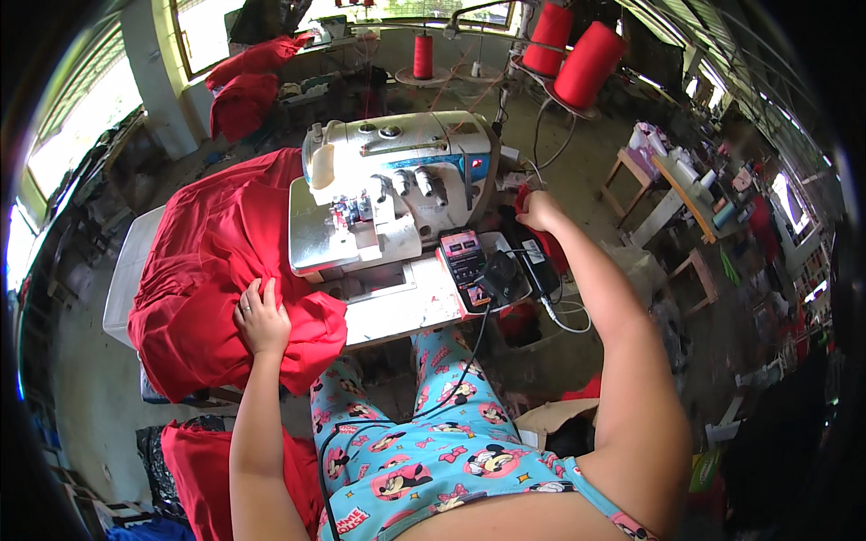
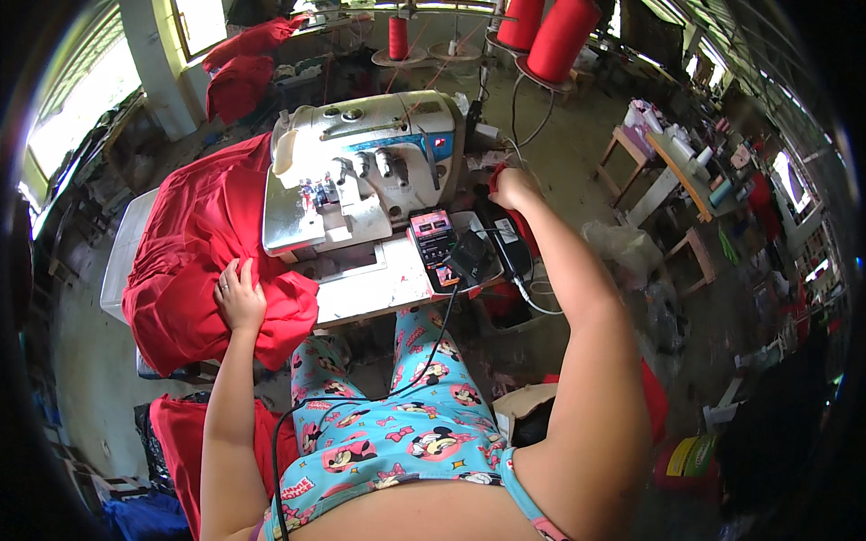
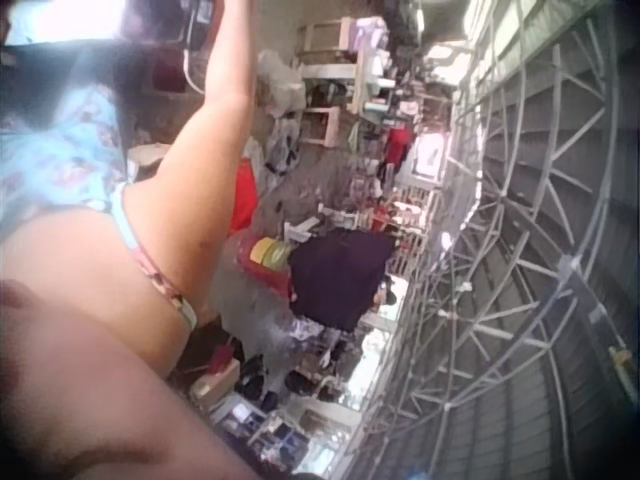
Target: The person folds a red piece of fabric by hand on a table next to a sewing machine. The person repeatedly aligns edges and folds the fabric into a smaller bundle.
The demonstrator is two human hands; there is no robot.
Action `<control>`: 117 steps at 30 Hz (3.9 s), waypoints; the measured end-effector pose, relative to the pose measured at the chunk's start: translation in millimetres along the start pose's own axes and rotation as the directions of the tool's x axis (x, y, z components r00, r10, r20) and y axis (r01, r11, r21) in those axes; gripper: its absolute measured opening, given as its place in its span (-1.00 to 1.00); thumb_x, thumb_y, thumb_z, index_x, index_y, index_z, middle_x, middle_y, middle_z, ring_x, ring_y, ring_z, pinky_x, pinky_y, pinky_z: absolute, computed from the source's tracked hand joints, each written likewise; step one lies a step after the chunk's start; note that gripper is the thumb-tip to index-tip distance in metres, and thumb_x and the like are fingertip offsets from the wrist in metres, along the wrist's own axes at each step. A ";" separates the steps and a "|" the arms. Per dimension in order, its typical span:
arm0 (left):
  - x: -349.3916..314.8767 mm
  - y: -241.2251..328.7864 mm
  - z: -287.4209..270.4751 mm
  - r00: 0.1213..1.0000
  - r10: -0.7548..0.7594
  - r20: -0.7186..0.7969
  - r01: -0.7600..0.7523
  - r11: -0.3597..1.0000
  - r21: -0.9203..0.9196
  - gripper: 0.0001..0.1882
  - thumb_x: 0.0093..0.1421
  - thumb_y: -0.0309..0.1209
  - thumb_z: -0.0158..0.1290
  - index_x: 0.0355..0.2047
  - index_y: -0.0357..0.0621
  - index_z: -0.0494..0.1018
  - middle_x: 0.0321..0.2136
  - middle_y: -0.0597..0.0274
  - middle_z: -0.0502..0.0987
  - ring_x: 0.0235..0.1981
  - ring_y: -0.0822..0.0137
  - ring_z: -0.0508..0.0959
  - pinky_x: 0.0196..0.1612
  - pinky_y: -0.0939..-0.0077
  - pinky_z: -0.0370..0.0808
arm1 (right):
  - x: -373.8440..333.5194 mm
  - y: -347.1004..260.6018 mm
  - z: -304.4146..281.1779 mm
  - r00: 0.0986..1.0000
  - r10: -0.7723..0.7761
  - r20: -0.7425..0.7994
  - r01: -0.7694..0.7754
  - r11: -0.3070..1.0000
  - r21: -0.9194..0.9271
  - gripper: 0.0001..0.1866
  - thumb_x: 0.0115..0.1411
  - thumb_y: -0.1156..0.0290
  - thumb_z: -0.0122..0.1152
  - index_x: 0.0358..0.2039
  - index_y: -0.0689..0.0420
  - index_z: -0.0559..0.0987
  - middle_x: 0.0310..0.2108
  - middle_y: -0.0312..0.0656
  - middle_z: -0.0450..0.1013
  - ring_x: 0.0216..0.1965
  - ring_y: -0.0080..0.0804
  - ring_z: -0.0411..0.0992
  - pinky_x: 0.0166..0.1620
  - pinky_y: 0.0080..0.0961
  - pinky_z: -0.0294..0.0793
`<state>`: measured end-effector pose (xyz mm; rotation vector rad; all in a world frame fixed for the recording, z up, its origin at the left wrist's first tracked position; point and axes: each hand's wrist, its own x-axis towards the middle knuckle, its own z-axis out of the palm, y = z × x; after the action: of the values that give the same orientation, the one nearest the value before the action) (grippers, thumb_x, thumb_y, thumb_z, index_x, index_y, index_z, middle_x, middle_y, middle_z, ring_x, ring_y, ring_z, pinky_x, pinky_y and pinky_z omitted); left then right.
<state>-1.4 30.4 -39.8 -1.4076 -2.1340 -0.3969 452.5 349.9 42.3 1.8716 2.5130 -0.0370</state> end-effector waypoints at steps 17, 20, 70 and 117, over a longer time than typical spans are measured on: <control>11.1 -19.2 -14.6 0.988 0.077 0.137 -0.040 0.965 -0.257 -0.52 0.00 -0.31 0.15 -0.01 0.08 0.38 0.06 0.17 0.29 0.10 0.03 0.25 0.10 0.05 0.22 | -59.5 55.0 -83.3 0.645 0.212 -0.734 0.147 0.908 0.391 -0.91 0.13 0.47 -0.02 -0.37 0.07 0.46 -0.44 0.03 0.48 -0.32 0.10 0.46 -0.31 -0.15 0.43; -1.2 -23.7 -20.4 0.990 0.087 0.114 -0.070 0.987 -0.144 -0.52 0.03 -0.32 0.13 0.01 0.07 0.37 0.09 0.15 0.28 0.12 0.04 0.24 0.12 0.09 0.21 | -46.2 44.6 -40.6 0.904 0.375 -0.204 -0.208 0.805 0.556 -0.84 0.14 0.39 0.03 -0.30 0.12 0.53 -0.51 -0.24 0.46 -0.55 -0.43 0.45 -0.56 -0.41 0.40; 30.9 80.1 -227.8 0.864 0.429 0.263 -0.185 0.756 -0.628 -0.79 0.06 -0.35 0.12 -0.57 -0.26 0.46 -0.69 0.00 0.46 -0.64 0.03 0.51 -0.56 0.25 0.42 | -233.3 -246.3 -48.7 0.553 -0.655 -0.516 0.672 -0.016 0.740 -0.33 0.07 0.30 0.25 0.18 0.09 0.22 0.00 -0.05 0.39 -0.08 -0.26 0.45 -0.05 -0.39 0.41; 18.0 -30.4 -100.4 0.864 0.319 0.391 -0.107 0.873 -0.476 -0.82 0.08 -0.34 0.10 -0.44 -0.22 0.45 -0.47 -0.04 0.46 -0.41 -0.04 0.48 -0.32 0.17 0.41 | -167.7 -313.5 19.8 0.759 -0.638 -0.130 0.524 0.481 0.703 -0.70 0.11 0.23 0.20 -0.26 0.21 0.52 -0.43 0.02 0.49 -0.37 -0.08 0.48 -0.27 -0.28 0.45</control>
<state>-6.4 -20.8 53.4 -2.1714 -2.2968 -0.5227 200.1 99.0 30.4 0.8505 3.1234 -1.2749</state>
